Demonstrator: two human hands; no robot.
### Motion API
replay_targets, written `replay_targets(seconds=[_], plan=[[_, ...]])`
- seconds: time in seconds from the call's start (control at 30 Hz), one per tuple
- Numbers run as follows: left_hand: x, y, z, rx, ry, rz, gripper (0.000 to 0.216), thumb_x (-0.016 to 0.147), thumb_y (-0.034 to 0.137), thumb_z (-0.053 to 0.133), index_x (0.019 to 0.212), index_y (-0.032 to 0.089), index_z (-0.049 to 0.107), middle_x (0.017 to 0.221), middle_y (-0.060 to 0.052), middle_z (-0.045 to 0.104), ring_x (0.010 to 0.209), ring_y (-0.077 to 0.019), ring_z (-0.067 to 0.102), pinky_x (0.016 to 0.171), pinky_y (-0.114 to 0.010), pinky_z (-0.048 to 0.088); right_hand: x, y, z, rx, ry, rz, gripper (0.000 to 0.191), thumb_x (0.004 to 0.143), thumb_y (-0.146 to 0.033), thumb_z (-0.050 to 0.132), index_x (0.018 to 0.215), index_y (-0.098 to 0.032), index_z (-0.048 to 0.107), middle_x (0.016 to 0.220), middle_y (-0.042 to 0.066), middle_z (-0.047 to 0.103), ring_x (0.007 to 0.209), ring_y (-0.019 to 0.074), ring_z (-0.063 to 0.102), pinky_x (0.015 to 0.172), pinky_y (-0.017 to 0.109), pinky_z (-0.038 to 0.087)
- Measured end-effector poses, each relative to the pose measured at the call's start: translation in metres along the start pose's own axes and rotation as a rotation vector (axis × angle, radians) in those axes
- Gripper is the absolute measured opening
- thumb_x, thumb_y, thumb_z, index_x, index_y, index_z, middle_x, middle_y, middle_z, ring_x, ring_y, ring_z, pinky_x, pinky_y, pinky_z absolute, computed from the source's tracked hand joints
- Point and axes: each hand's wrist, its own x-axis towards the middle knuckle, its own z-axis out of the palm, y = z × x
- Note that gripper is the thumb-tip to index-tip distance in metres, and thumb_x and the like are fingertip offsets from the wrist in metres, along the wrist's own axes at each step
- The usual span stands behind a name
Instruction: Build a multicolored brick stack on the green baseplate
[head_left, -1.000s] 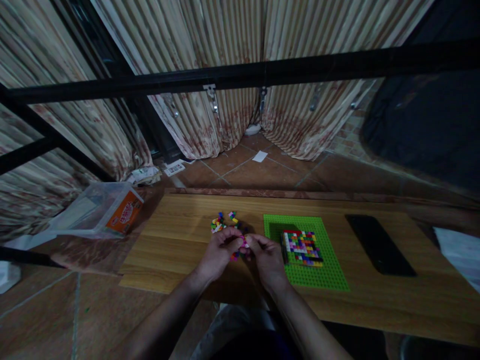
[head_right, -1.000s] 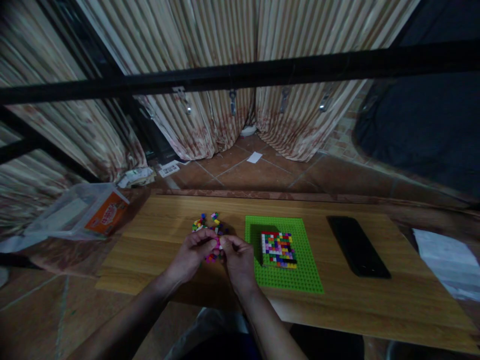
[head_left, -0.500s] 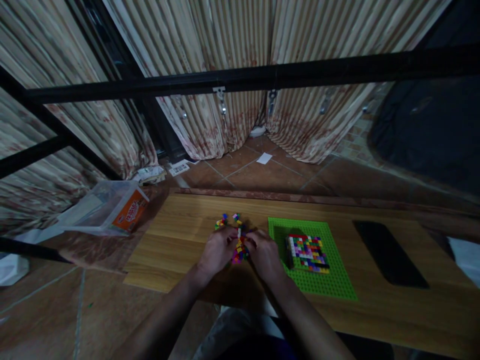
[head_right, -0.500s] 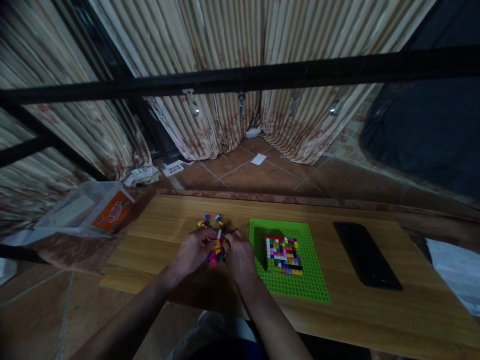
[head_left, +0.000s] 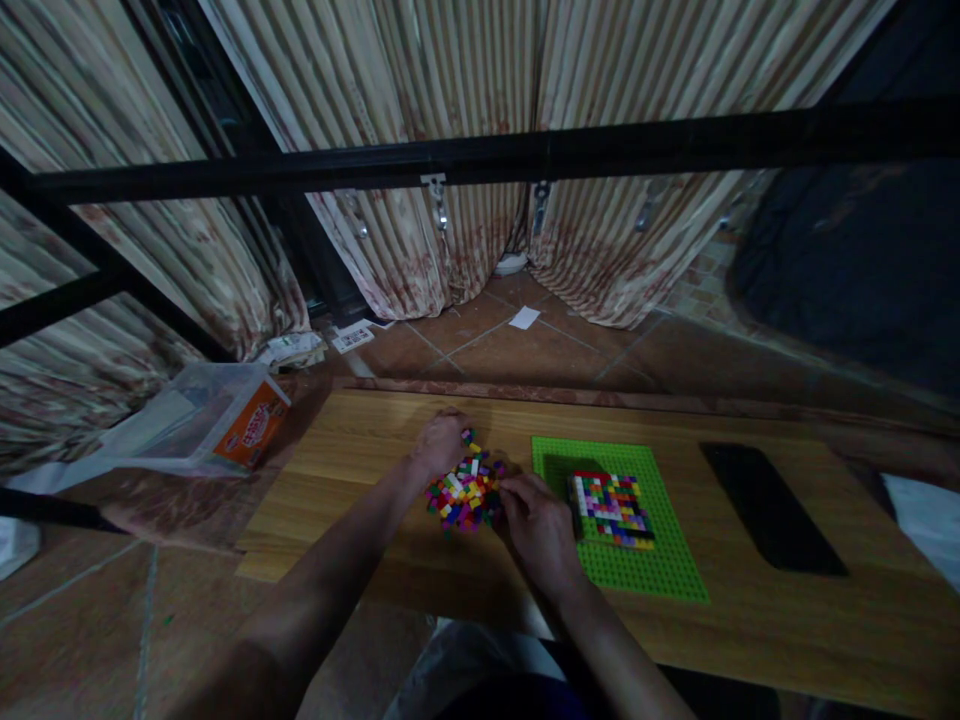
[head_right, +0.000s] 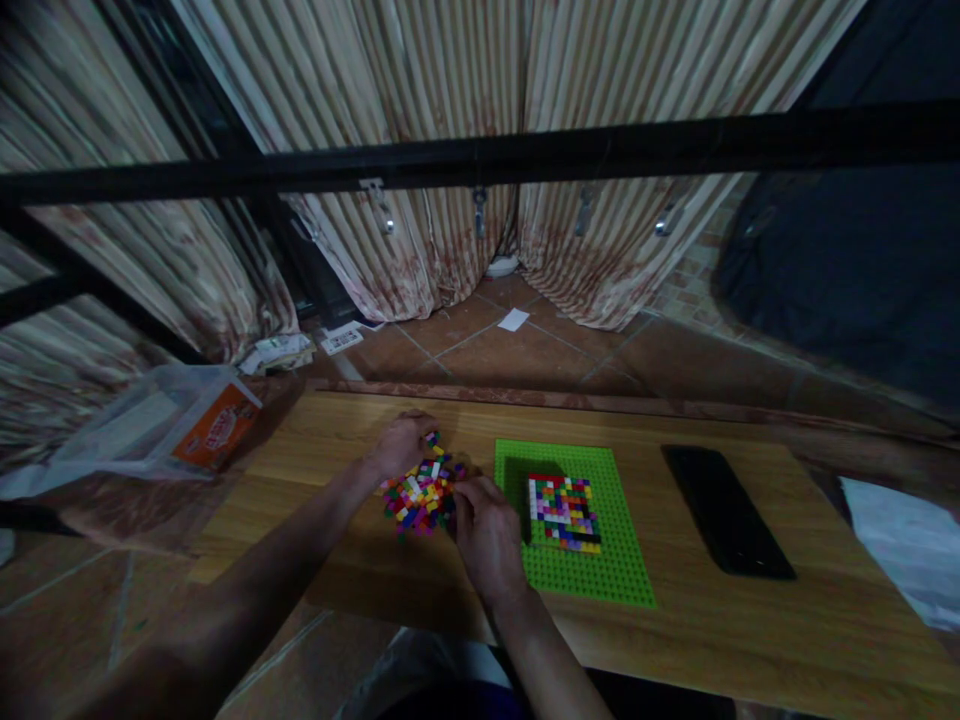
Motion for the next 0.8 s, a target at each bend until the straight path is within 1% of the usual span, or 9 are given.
replay_targets(seconds=[0.07,0.2,0.37,0.47,0.53,0.6,0.7,0.73,0.8], plan=[[0.004,-0.001,0.000,0.022,-0.029,0.008,0.029,0.069,0.009,0.060,0.093,0.019,0.072,0.099,-0.007,0.069,0.098,-0.0192,0.061,0.092,-0.027,0.046,-0.001,0.000,-0.001,0.016,-0.001,0.013,0.020,0.091,-0.015,0.050,0.092,-0.020,0.069,0.089,0.005,0.068,0.082,0.0175,0.066,0.076,0.029,0.051],[0.003,-0.001,-0.002,0.086,-0.067,0.021,0.025,0.071,0.008,0.055,0.088,0.018,0.070,0.094,-0.007,0.069,0.093,-0.0180,0.061,0.088,-0.027,0.046,-0.003,-0.001,-0.003,0.049,0.013,0.037,0.020,0.089,-0.015,0.051,0.091,-0.020,0.070,0.088,0.005,0.068,0.082,0.0175,0.066,0.076,0.029,0.052],[-0.004,-0.002,-0.004,0.084,-0.068,0.012,0.018,0.076,0.010,0.054,0.088,0.017,0.066,0.095,-0.007,0.066,0.093,-0.0165,0.060,0.086,-0.026,0.046,-0.005,-0.002,-0.005,0.087,0.014,0.048,0.019,0.089,-0.016,0.051,0.089,-0.019,0.070,0.088,0.005,0.068,0.081,0.0168,0.067,0.075,0.028,0.052],[-0.014,0.000,-0.010,0.046,-0.044,0.002,0.017,0.079,0.012,0.052,0.090,0.016,0.064,0.097,-0.007,0.064,0.093,-0.0166,0.060,0.086,-0.027,0.046,-0.005,-0.004,-0.006,0.107,0.027,0.072,0.019,0.089,-0.019,0.052,0.090,-0.020,0.071,0.090,0.006,0.069,0.083,0.0173,0.067,0.076,0.028,0.052],[-0.026,0.008,-0.015,-0.010,-0.011,-0.004,0.017,0.081,0.015,0.051,0.093,0.017,0.063,0.098,-0.007,0.064,0.091,-0.0170,0.060,0.084,-0.028,0.047,-0.003,-0.006,-0.007,0.136,0.044,0.118,0.019,0.090,-0.023,0.052,0.092,-0.020,0.071,0.092,0.006,0.070,0.084,0.0183,0.067,0.078,0.030,0.052],[-0.043,0.020,-0.020,-0.105,0.007,0.022,0.019,0.084,0.017,0.048,0.098,0.019,0.061,0.096,-0.005,0.065,0.090,-0.0157,0.061,0.082,-0.027,0.047,-0.001,-0.010,-0.006,0.206,0.059,0.198,0.022,0.090,-0.029,0.053,0.097,-0.020,0.071,0.094,0.007,0.072,0.083,0.0190,0.067,0.077,0.031,0.052],[-0.069,0.044,-0.020,-0.250,0.003,0.045,0.018,0.087,0.019,0.046,0.098,0.021,0.060,0.093,-0.004,0.066,0.085,-0.0143,0.062,0.077,-0.025,0.046,0.004,-0.017,-0.005,0.364,0.072,0.327,0.031,0.088,-0.037,0.056,0.108,-0.018,0.068,0.091,0.007,0.074,0.077,0.0193,0.068,0.071,0.031,0.053],[-0.078,0.051,-0.018,-0.294,-0.005,0.045,0.016,0.088,0.020,0.046,0.096,0.022,0.060,0.092,-0.003,0.066,0.084,-0.0142,0.062,0.076,-0.024,0.046,0.005,-0.019,-0.004,0.415,0.067,0.353,0.033,0.087,-0.039,0.057,0.108,-0.017,0.068,0.088,0.006,0.074,0.075,0.0192,0.068,0.068,0.030,0.053],[-0.092,0.064,-0.012,-0.386,0.000,0.013,0.014,0.088,0.020,0.046,0.092,0.022,0.060,0.089,-0.003,0.066,0.082,-0.0140,0.062,0.074,-0.024,0.046,0.004,-0.022,-0.004,0.493,0.045,0.371,0.030,0.084,-0.039,0.059,0.101,-0.018,0.072,0.083,0.005,0.075,0.072,0.0191,0.068,0.066,0.029,0.053]])
